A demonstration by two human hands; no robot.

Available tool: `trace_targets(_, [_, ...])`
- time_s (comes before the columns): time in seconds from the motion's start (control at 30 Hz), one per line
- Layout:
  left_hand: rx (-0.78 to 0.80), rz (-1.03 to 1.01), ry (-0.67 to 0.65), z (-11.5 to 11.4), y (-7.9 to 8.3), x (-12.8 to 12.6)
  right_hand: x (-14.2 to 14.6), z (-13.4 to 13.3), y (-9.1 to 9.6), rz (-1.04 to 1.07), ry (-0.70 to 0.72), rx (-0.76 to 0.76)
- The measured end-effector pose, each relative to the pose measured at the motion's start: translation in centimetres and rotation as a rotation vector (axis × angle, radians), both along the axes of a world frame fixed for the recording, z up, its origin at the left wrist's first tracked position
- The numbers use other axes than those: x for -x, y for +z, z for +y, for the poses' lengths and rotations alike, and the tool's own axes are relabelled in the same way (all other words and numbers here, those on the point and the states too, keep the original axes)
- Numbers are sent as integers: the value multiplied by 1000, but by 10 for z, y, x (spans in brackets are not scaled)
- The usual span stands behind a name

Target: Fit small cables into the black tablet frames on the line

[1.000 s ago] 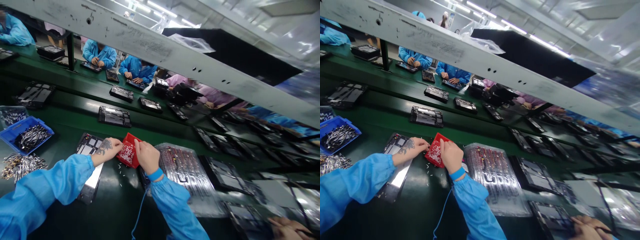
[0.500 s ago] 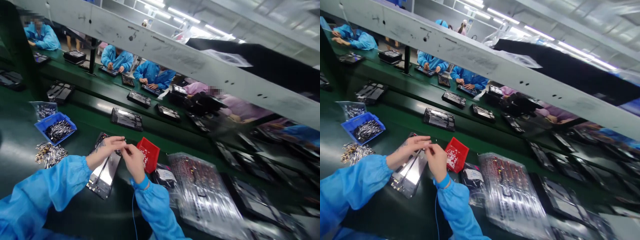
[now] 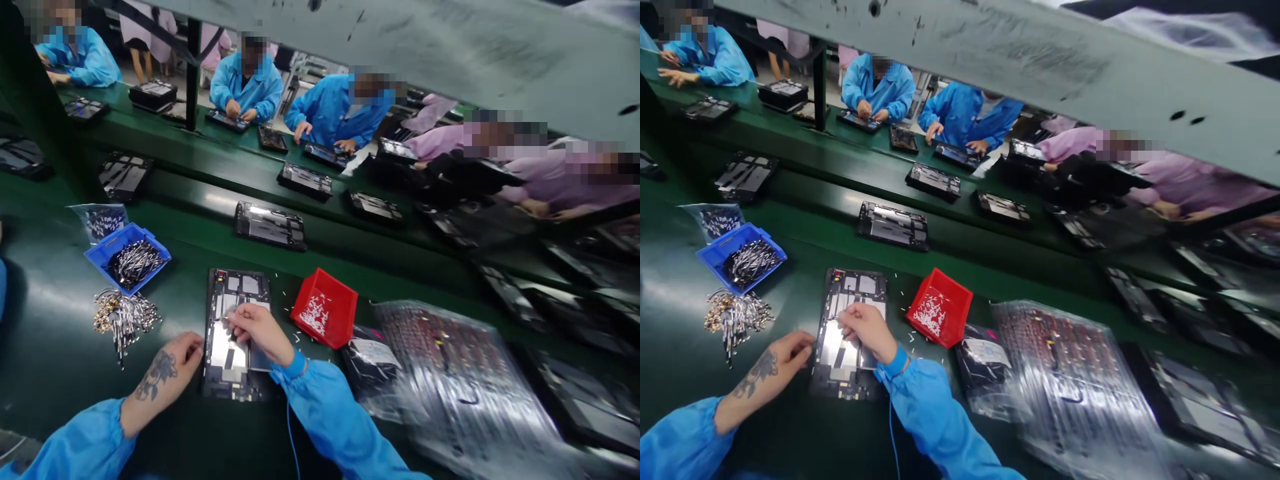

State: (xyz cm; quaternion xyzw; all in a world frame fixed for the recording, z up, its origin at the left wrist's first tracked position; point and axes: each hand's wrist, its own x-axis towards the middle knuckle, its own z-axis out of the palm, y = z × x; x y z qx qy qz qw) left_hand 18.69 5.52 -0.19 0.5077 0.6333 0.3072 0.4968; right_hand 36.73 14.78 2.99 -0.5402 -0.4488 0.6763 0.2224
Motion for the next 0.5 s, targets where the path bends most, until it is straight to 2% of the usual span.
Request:
trace_targets(0.13, [200, -124, 78, 31, 0, 0, 8, 21, -4, -134, 216, 44])
trace_targets(0.23, [300, -221, 119, 49, -4, -2, 11, 25, -8, -173, 267, 37])
trace_targets(0.4, [320, -334, 155, 50, -8, -4, 6, 10, -18, -168, 259, 2])
trace_targets(0.5, [304, -320, 142, 46, -8, -4, 6, 0, -22, -220, 242, -102])
